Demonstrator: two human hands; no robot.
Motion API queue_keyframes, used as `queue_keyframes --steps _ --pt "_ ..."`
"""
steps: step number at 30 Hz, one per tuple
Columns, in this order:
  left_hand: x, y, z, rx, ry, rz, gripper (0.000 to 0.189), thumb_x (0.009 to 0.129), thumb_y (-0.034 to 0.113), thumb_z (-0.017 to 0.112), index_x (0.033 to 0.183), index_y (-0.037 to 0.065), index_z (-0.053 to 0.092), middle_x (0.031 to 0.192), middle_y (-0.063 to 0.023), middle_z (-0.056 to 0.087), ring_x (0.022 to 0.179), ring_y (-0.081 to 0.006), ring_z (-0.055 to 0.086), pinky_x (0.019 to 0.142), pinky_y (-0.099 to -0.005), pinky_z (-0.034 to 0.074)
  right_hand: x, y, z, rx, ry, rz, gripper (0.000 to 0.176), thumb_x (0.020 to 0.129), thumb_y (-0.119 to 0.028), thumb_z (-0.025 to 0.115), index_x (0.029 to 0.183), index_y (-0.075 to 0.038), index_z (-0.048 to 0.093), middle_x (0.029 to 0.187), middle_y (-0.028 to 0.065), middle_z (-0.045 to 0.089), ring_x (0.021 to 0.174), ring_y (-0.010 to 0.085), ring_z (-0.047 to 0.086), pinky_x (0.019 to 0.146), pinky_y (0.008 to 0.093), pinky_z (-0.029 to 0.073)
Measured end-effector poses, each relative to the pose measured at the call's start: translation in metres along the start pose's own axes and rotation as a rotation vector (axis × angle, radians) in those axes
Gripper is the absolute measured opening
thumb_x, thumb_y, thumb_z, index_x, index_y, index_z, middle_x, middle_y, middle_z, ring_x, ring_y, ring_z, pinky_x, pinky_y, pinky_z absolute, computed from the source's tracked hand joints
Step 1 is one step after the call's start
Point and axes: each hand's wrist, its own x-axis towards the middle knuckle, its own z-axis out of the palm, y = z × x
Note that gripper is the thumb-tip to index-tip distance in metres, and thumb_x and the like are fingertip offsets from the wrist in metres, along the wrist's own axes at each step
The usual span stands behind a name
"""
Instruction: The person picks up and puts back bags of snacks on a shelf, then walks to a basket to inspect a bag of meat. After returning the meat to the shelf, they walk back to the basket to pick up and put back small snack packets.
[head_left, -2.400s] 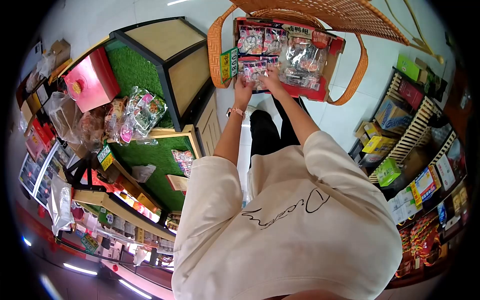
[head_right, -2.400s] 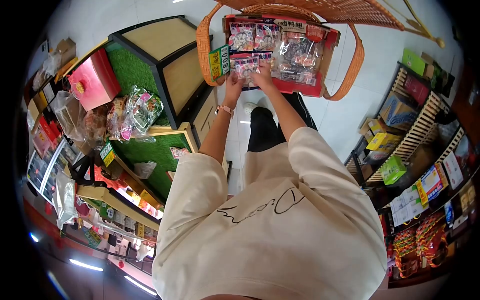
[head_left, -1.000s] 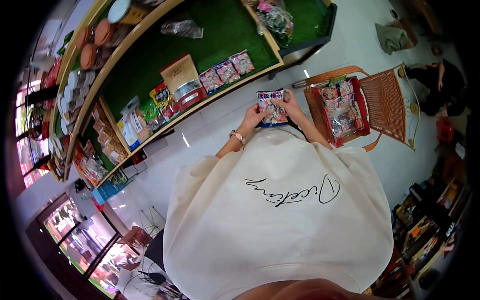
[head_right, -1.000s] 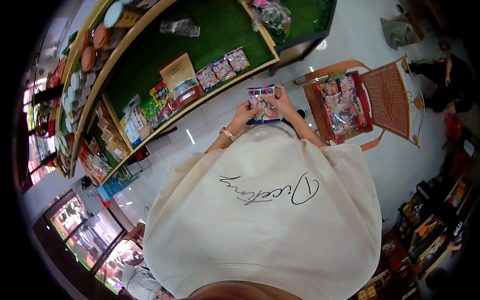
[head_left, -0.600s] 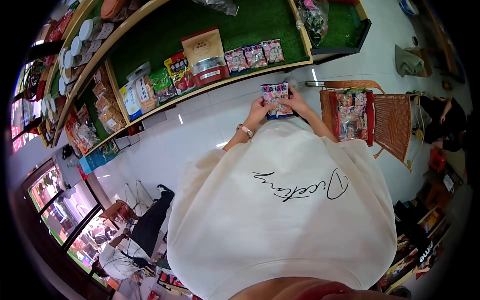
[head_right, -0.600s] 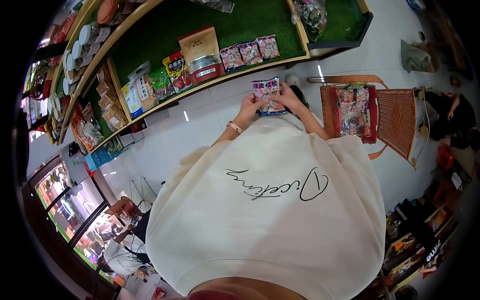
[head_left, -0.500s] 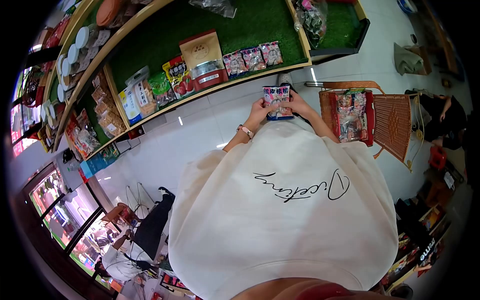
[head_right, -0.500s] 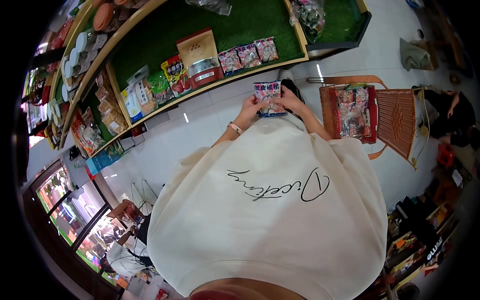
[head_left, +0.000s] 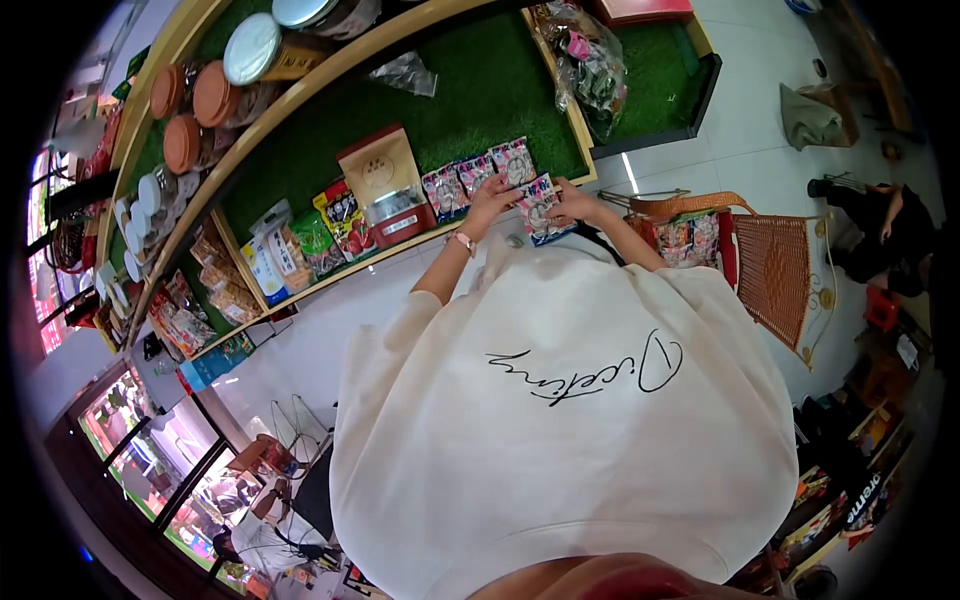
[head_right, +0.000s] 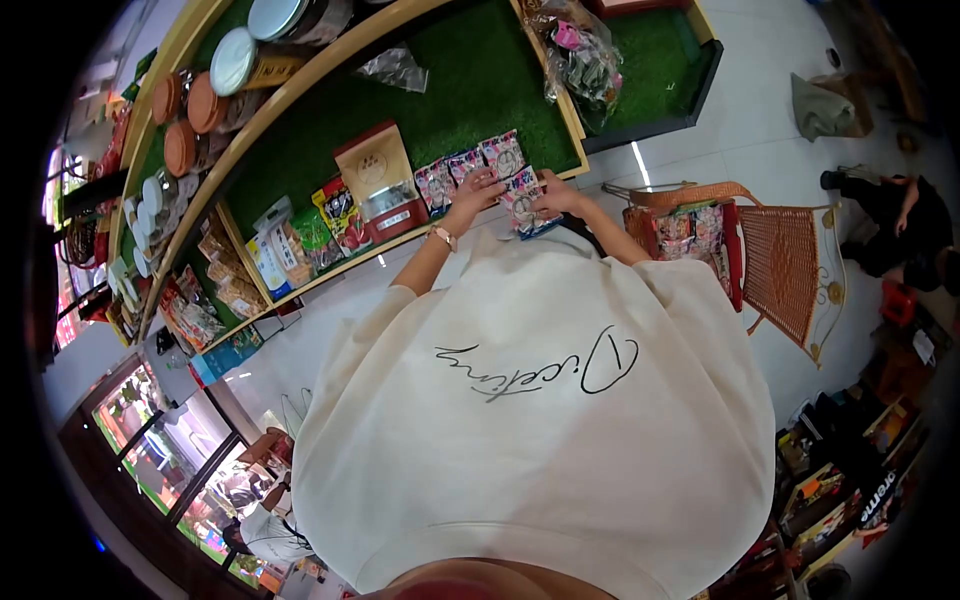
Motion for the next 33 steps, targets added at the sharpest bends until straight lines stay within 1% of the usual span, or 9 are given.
queue_keyframes --steps 3,6,10,14,18,24,28,29,33 --pt "0.043 0.024 -0.010 0.038 -0.114 -0.111 0.041 0.078 0.011 0.064 0.116 0.007 0.050 0.098 -0.0065 0.060 0.090 -0.0134 0.056 0.075 -0.0275 0.046 0.015 -0.020 -0.022 -0.065 -0.018 0.078 0.079 0.060 -0.006 0.071 0.125 0.001 0.025 0.094 0.0141 0.055 0.067 0.0172 0.058 0.050 0.0265 0.049" --pt "0.084 0.033 -0.005 0.259 -0.233 0.106 0.036 0.077 0.008 0.064 0.110 0.001 0.053 0.098 -0.0089 0.061 0.087 -0.0156 0.058 0.075 -0.0273 0.048 0.032 -0.036 -0.043 0.001 0.021 0.063 0.080 0.060 -0.006 0.071 0.125 -0.001 0.026 0.089 0.0134 0.056 0.066 0.0163 0.058 0.048 0.0267 0.048" --pt "0.135 0.050 0.002 0.301 -0.302 0.115 0.029 0.076 0.006 0.064 0.103 -0.001 0.057 0.094 -0.0105 0.062 0.083 -0.0153 0.059 0.074 -0.0272 0.048 0.067 -0.028 -0.075 -0.013 0.116 -0.106 0.076 0.060 -0.005 0.070 0.124 -0.001 0.029 0.091 0.0143 0.056 0.068 0.0181 0.058 0.051 0.0285 0.049" --pt "0.187 0.047 0.008 0.477 -0.190 0.003 0.021 0.080 0.004 0.059 0.100 -0.002 0.056 0.085 -0.0070 0.062 0.076 -0.0096 0.057 0.066 -0.0235 0.047 0.089 -0.020 -0.086 0.158 0.292 -0.057 0.071 0.062 -0.004 0.067 0.123 -0.001 0.031 0.100 0.0175 0.056 0.075 0.0200 0.059 0.056 0.0298 0.049" --pt "0.205 0.037 0.016 0.713 -0.054 0.102 0.023 0.079 0.013 0.059 0.102 0.009 0.059 0.082 -0.0121 0.064 0.071 -0.0194 0.061 0.062 -0.0323 0.047 0.105 -0.005 -0.086 -0.067 0.475 -0.132 0.067 0.068 -0.010 0.065 0.124 -0.001 0.031 0.101 0.0179 0.056 0.083 0.0229 0.058 0.073 0.0308 0.047" --pt "0.214 0.031 0.027 0.848 -0.031 -0.100 0.025 0.077 0.012 0.060 0.102 0.013 0.060 0.092 -0.0113 0.063 0.080 -0.0245 0.061 0.070 -0.0358 0.049 0.090 0.010 -0.092 -0.185 0.246 -0.014 0.060 0.073 -0.016 0.065 0.123 -0.005 0.034 0.107 0.0164 0.055 0.096 0.0234 0.055 0.082 0.0318 0.042" --pt "0.200 0.025 0.039 1.411 0.177 0.213 0.022 0.078 0.019 0.060 0.100 0.017 0.062 0.091 -0.0097 0.064 0.081 -0.0243 0.060 0.076 -0.0388 0.046 0.083 0.031 -0.095 -0.173 0.245 -0.021 0.053 0.073 -0.017 0.066 0.118 -0.005 0.040 0.105 0.0144 0.057 0.099 0.0244 0.055 0.083 0.0322 0.043" --pt "0.201 0.022 0.041 1.386 0.171 0.139 0.022 0.078 0.023 0.060 0.099 0.021 0.063 0.091 -0.0059 0.064 0.090 -0.0248 0.058 0.086 -0.0430 0.041 0.084 0.039 -0.095 -0.209 0.241 -0.036 0.050 0.073 -0.016 0.065 0.116 -0.004 0.041 0.104 0.0142 0.057 0.099 0.0244 0.055 0.083 0.0323 0.043" --pt "0.203 0.016 0.046 1.282 0.153 -0.015 0.021 0.076 0.021 0.060 0.096 0.021 0.063 0.090 -0.0054 0.065 0.091 -0.0255 0.058 0.083 -0.0419 0.043 0.084 0.057 -0.093 -0.210 0.180 -0.075 0.041 0.075 -0.012 0.062 0.111 -0.002 0.046 0.105 0.0139 0.057 0.099 0.0234 0.055 0.083 0.0318 0.043"
